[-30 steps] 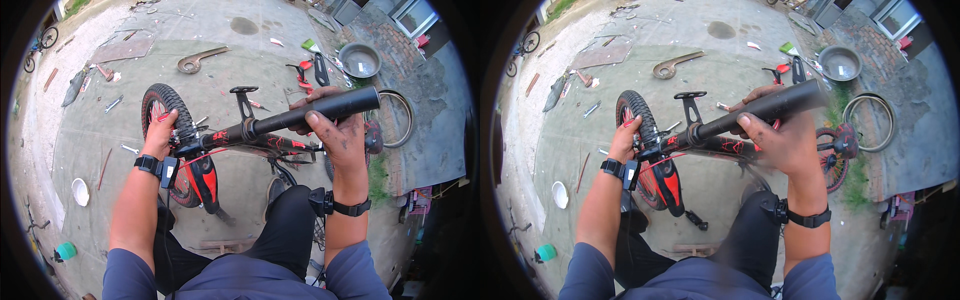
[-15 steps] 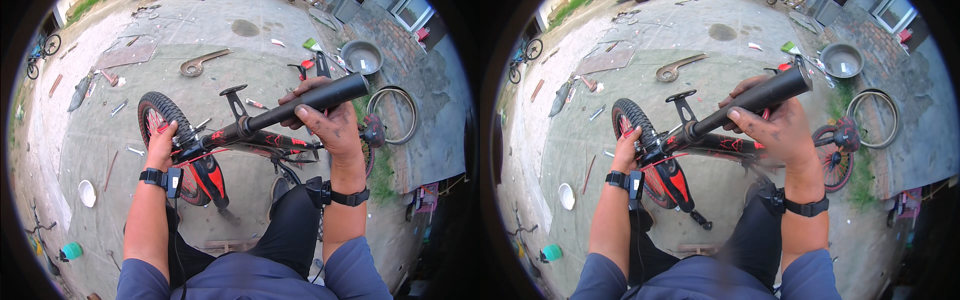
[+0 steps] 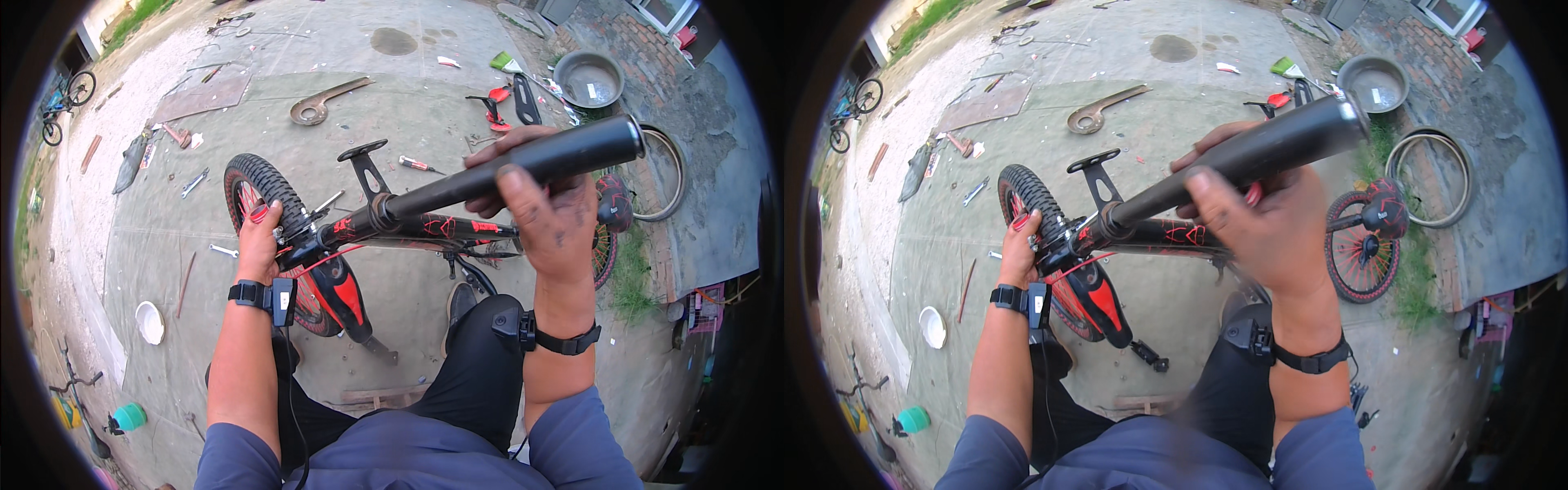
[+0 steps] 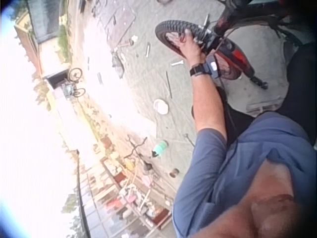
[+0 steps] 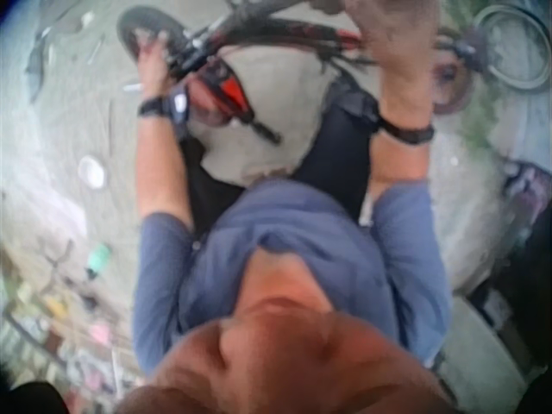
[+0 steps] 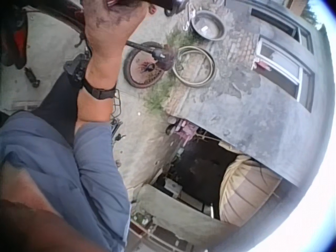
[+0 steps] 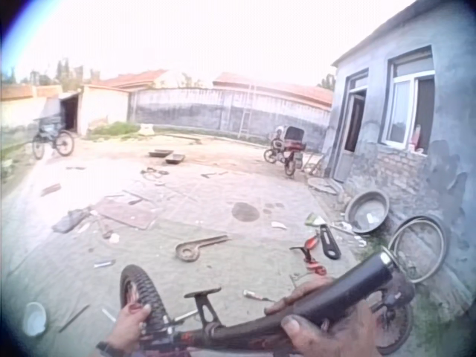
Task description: The person assembles a bicycle handlebar by sliding a red grip onto the bar, attaching a black clamp, and securing a brake lever. The person then positions the assembled handlebar onto the bicycle stem.
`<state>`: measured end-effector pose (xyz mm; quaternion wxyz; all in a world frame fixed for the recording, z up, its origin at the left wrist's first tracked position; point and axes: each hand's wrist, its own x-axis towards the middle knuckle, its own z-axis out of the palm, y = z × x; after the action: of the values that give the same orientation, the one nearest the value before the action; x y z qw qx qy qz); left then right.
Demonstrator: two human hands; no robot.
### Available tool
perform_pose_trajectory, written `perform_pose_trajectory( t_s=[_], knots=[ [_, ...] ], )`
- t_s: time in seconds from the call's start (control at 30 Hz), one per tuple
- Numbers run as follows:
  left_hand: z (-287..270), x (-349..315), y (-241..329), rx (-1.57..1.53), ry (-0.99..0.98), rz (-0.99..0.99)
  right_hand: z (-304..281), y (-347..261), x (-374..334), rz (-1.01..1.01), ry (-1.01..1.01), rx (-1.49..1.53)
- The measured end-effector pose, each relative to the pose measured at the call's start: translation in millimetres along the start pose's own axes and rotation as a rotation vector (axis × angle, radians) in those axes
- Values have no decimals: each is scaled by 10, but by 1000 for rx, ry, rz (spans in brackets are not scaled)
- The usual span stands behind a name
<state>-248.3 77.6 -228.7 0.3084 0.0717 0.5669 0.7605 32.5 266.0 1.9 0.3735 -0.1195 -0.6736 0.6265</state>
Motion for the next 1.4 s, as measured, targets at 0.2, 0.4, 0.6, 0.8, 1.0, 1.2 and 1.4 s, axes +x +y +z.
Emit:
perform_pose_trajectory(
  t_s=[0.2,0.4,0.6,0.8,1.0,1.2,1.4],
  knots=[
    [9,-14,10,-22,-5,-2,-1,-20,-14,-24,24,-31],
    [-17,-11,-4,0,-3,10,23,-13,-21,-25,46,-45],
    [-30,14,-37,29,16,31,20,-18,-60,3,51,-99],
    [-48,37,-53,22,6,17,-45,14,-32,-36,4,-233],
    [-48,49,-68,-3,-3,12,-125,-11,5,-26,-67,-265],
    [-60,59,-68,28,-3,23,-89,-7,13,-88,-114,-333],
    [-47,36,-55,19,-2,33,-11,-62,36,-91,-165,-341]
  ],
)
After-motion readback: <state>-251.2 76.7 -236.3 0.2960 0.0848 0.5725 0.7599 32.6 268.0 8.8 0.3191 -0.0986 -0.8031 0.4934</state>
